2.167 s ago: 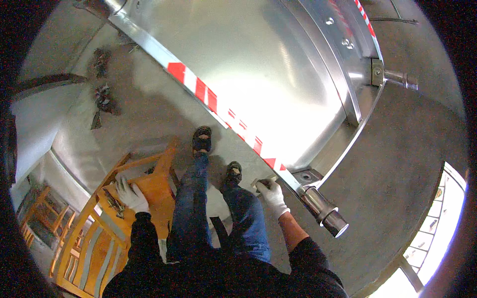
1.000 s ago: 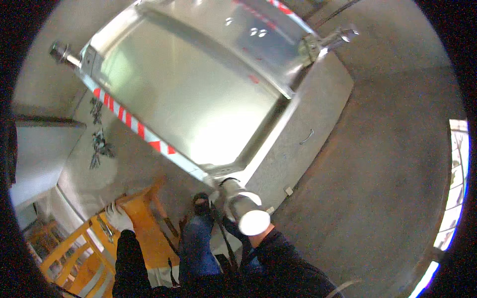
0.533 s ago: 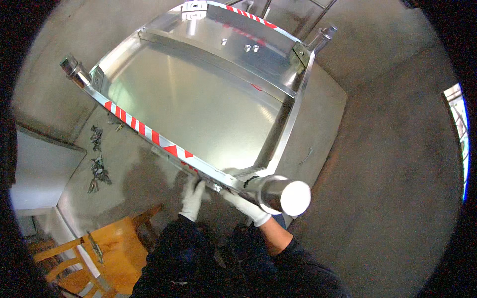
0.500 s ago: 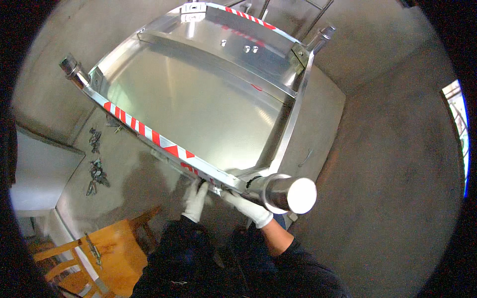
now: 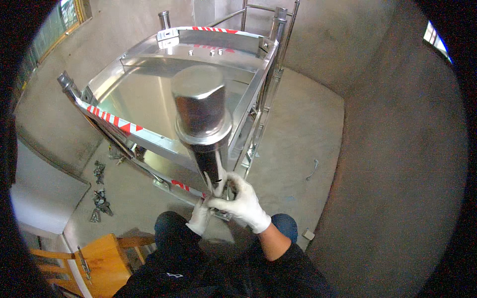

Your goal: The person assembles a stainless steel metal frame by inserting cylindrical rods into joints and tightening them with a wrench. They move a wooden chair to access the frame and continue securing the connections.

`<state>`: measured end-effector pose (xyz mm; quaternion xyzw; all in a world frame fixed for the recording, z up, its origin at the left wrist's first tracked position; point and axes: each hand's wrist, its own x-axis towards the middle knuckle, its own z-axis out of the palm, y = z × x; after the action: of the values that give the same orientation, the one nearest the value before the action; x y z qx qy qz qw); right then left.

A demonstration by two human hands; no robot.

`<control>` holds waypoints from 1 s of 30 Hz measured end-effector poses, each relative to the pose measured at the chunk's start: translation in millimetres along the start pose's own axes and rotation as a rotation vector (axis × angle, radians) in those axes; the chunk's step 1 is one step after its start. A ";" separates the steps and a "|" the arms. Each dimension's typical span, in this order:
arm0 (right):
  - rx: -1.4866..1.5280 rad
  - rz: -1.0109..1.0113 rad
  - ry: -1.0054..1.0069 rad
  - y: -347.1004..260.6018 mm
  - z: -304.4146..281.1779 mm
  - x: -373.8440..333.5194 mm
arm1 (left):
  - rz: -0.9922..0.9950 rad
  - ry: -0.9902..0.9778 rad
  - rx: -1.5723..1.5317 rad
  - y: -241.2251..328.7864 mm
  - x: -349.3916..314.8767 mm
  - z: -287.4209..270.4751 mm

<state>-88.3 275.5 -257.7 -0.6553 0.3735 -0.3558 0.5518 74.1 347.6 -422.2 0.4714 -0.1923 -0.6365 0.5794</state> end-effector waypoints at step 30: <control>0.207 0.569 0.041 148.1 9.4 -90.0 | 0.008 -0.002 -0.236 0.2 14.7 -4.4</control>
<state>-136.5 342.6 -410.4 -0.4573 0.5150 -0.2361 0.6855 79.6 335.3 -429.7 0.3986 -0.1183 -0.6529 0.6332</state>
